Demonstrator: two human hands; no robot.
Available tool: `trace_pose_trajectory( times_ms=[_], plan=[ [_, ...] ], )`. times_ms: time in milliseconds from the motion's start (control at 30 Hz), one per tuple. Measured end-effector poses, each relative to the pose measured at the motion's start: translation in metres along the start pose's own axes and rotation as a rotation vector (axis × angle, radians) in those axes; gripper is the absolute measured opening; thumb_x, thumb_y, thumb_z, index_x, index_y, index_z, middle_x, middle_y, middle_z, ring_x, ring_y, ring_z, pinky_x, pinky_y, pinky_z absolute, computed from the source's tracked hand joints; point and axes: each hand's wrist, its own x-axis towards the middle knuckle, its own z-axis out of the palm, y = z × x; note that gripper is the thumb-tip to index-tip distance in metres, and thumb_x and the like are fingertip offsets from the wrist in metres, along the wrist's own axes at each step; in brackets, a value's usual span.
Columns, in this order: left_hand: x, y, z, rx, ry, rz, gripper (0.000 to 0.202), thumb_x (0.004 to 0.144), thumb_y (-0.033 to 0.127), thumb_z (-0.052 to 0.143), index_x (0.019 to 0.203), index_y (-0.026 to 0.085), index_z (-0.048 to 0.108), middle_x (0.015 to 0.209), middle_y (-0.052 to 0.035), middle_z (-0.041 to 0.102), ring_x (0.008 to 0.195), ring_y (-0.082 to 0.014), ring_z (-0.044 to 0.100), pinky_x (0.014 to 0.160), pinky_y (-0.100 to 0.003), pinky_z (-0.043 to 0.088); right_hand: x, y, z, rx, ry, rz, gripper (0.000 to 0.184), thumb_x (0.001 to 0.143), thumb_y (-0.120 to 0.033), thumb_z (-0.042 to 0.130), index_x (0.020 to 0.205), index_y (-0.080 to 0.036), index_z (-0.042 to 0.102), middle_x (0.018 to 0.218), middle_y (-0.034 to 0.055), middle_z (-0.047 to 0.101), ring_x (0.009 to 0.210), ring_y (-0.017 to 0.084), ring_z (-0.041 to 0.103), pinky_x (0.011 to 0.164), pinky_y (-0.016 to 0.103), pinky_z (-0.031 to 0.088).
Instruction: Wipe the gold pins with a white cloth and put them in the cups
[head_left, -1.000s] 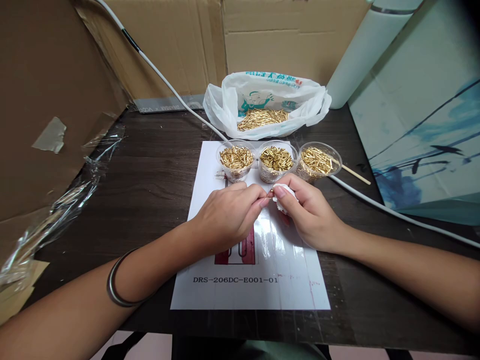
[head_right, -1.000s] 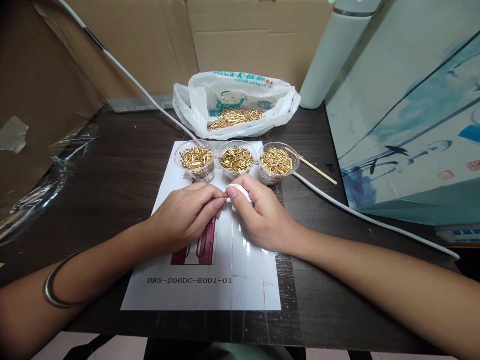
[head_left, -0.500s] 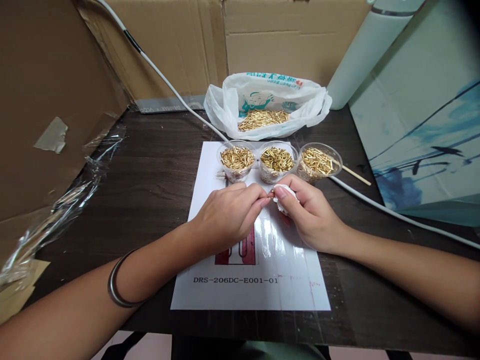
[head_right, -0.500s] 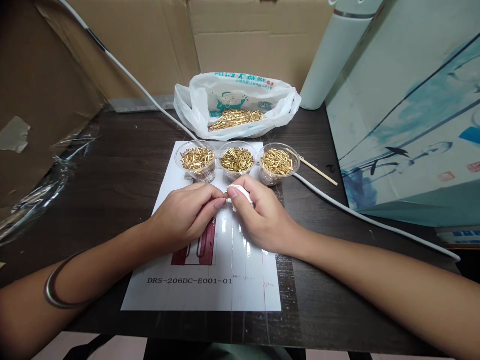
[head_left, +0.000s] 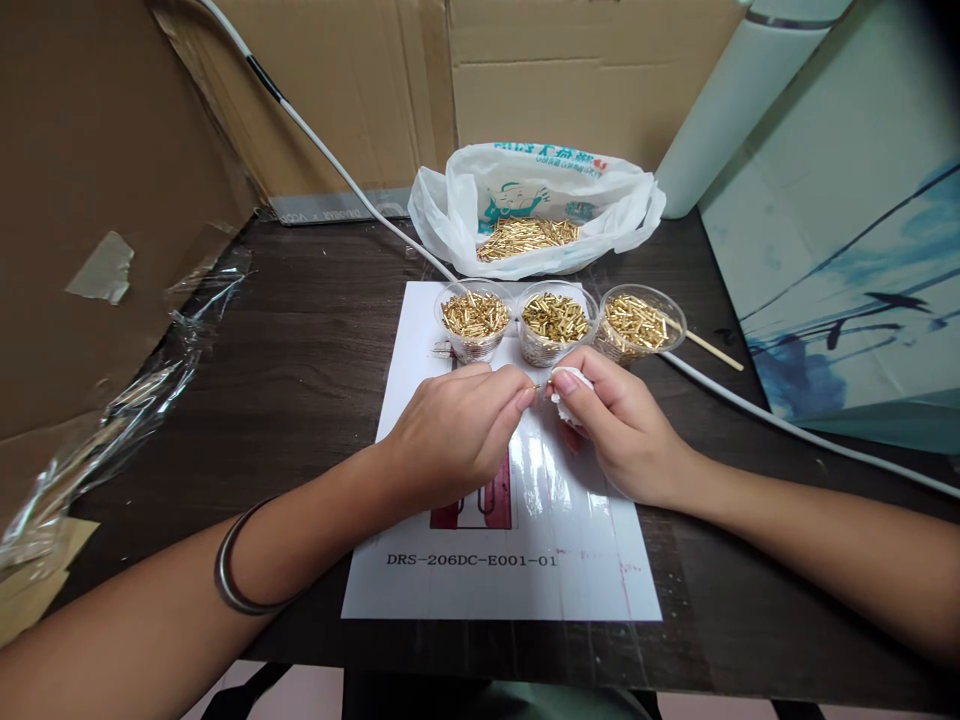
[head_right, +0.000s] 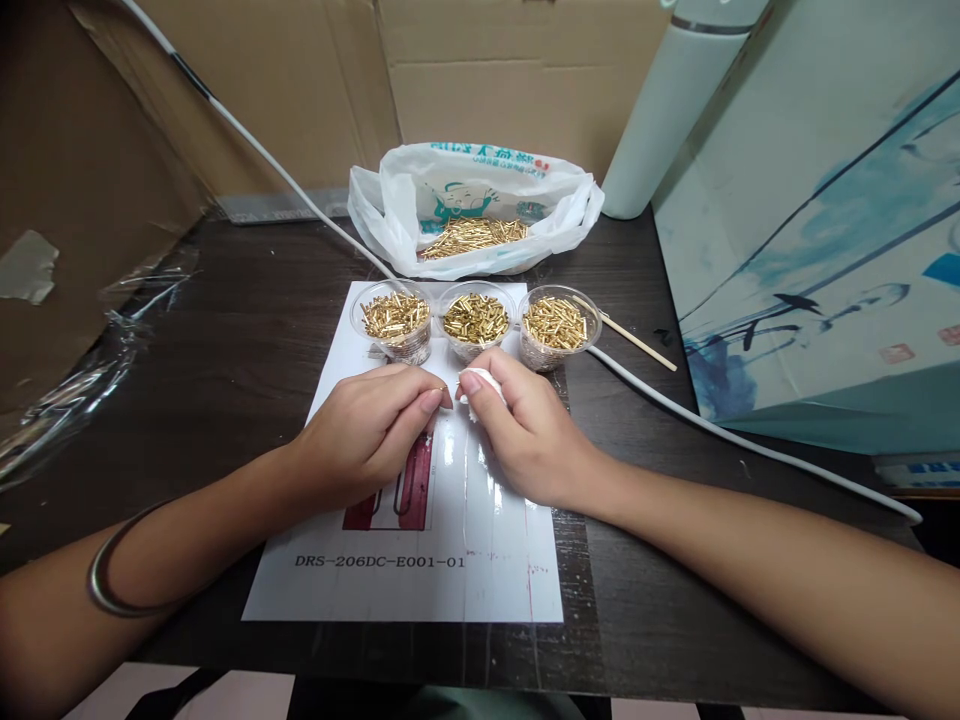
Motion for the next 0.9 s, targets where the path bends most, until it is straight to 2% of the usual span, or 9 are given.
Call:
trace_pose_trajectory(
  times_ms=[233,567,900],
  plan=[
    [-0.0011,0.0011,-0.0014,-0.068,-0.06,0.003,0.026,0.092,0.023,0.029,0.078,0.015,0.05,0.07,-0.0017,0.051,0.066,-0.0127,0.045,0.064,-0.026,0.038,0.0001,-0.0017,-0.0026,-0.023,-0.106,-0.011,0.026,0.093,-0.036,0.037,0.077,-0.016,0.045,0.067,-0.002,0.044,0.063,0.007,0.04,0.06,0.023,0.031],
    [-0.0006,0.0009,-0.0019,-0.085,-0.049,0.036,0.026,0.091,0.023,0.032,0.069,0.015,0.043,0.065,0.0008,0.046,0.062,-0.0103,0.04,0.06,-0.025,0.034,0.0,-0.0004,-0.0028,-0.006,-0.088,-0.004,0.027,0.093,-0.036,0.036,0.076,-0.017,0.044,0.065,-0.0027,0.04,0.061,0.006,0.037,0.058,0.023,0.029],
    [0.0009,-0.0001,-0.002,-0.057,-0.047,0.047,0.026,0.091,0.023,0.033,0.068,0.015,0.044,0.065,0.0007,0.048,0.06,-0.0102,0.039,0.059,-0.026,0.032,0.0011,0.0,-0.0031,-0.072,-0.099,-0.038,0.027,0.093,-0.035,0.035,0.076,-0.016,0.045,0.065,-0.0026,0.043,0.061,0.006,0.039,0.059,0.023,0.031]
  ],
)
